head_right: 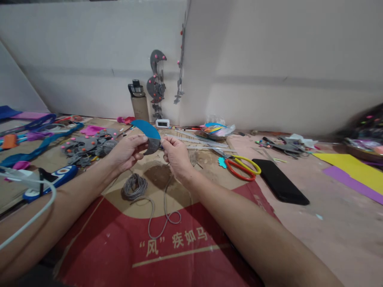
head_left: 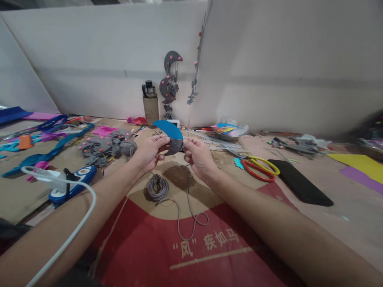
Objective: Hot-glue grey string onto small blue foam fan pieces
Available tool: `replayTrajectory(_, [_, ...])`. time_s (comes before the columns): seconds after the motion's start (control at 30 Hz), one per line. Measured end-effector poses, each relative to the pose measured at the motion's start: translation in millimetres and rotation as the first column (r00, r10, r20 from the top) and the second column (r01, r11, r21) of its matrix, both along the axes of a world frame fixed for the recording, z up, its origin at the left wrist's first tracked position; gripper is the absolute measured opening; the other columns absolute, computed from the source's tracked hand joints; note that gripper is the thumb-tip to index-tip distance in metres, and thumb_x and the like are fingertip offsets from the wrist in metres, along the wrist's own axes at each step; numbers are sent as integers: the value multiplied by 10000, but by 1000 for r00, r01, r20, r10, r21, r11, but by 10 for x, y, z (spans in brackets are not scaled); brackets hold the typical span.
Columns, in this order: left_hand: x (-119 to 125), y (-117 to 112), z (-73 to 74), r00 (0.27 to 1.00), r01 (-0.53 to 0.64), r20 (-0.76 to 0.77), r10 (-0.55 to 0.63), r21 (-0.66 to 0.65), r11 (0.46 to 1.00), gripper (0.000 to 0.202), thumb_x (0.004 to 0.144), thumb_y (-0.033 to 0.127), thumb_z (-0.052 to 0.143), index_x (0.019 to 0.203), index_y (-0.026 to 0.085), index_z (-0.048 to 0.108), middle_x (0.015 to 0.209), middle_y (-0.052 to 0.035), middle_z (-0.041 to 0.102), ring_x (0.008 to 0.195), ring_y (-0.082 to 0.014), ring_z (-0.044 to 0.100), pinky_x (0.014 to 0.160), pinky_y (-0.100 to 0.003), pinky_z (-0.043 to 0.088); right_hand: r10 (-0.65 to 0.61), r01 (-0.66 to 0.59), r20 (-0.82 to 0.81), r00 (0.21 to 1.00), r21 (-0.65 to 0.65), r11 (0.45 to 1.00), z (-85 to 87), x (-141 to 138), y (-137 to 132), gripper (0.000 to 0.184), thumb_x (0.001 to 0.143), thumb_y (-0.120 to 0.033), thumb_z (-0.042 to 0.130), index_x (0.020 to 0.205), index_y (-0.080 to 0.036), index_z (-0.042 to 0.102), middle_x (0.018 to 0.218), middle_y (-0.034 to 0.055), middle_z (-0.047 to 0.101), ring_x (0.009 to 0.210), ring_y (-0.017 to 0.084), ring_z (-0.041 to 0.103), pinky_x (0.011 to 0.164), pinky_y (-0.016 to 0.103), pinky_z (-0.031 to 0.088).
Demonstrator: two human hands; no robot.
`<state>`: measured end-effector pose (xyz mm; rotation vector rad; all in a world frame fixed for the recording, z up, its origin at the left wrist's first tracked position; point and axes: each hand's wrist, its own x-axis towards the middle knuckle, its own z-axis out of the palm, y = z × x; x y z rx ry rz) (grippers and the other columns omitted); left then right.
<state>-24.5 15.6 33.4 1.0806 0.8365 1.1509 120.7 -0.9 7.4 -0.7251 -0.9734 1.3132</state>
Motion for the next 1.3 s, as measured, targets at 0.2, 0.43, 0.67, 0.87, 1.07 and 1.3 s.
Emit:
replayTrajectory(0.2, [-10, 82, -85, 999, 42, 23, -41, -35, 999, 104, 693, 195, 663, 735, 132, 591, 693, -28, 623, 545, -65, 568, 318, -90, 326, -23, 23, 23, 999, -17, 1000, -12, -11, 3, 214, 648, -319, 658, 735, -181, 519, 476, -114, 302, 380, 21, 184, 367, 181, 120])
replayTrajectory(0.43, [65, -6, -173, 964, -194, -153, 217, 157, 969, 215, 660, 297, 716, 751, 145, 594, 715, -42, 641, 627, -118, 601, 417, -163, 426, -224, 226, 115, 968, -11, 974, -67, 11, 56, 176, 683, -344, 612, 720, -186, 543, 468, -97, 348, 374, 35, 225, 373, 206, 150])
replayTrajectory(0.67, [144, -154, -214, 867, -108, -376, 328, 500, 859, 285, 569, 240, 770, 808, 179, 628, 829, -47, 647, 747, -149, 584, 522, -192, 449, -237, 234, 215, 947, 40, 971, -86, -37, 9, 168, 701, -345, 600, 751, -186, 578, 531, -64, 457, 427, 46, 310, 418, 208, 222])
replayTrajectory(0.87, [147, -163, -192, 900, -139, -329, 287, 406, 903, 264, 596, 268, 748, 776, 167, 583, 742, -33, 620, 664, -143, 578, 438, -184, 436, -176, 157, 266, 948, 90, 983, -99, -59, -31, 184, 714, -371, 605, 763, -194, 596, 576, -55, 486, 453, 52, 320, 430, 209, 235])
replayTrajectory(1.07, [178, -186, -153, 949, -65, -269, 162, 334, 940, 263, 642, 288, 715, 779, 151, 538, 750, -23, 587, 649, -118, 571, 474, -217, 519, -150, 123, 264, 953, 117, 985, -102, -40, -24, 171, 727, -372, 597, 773, -207, 591, 583, -57, 468, 468, 57, 328, 438, 206, 248])
replayTrajectory(1.3, [197, -145, -214, 991, -10, -125, 43, 258, 966, 208, 707, 251, 662, 838, 135, 550, 794, -27, 600, 689, -114, 596, 594, -280, 570, -187, 131, 340, 921, 183, 974, -111, -17, -13, 170, 754, -370, 573, 792, -207, 608, 627, -40, 509, 485, 62, 351, 440, 204, 262])
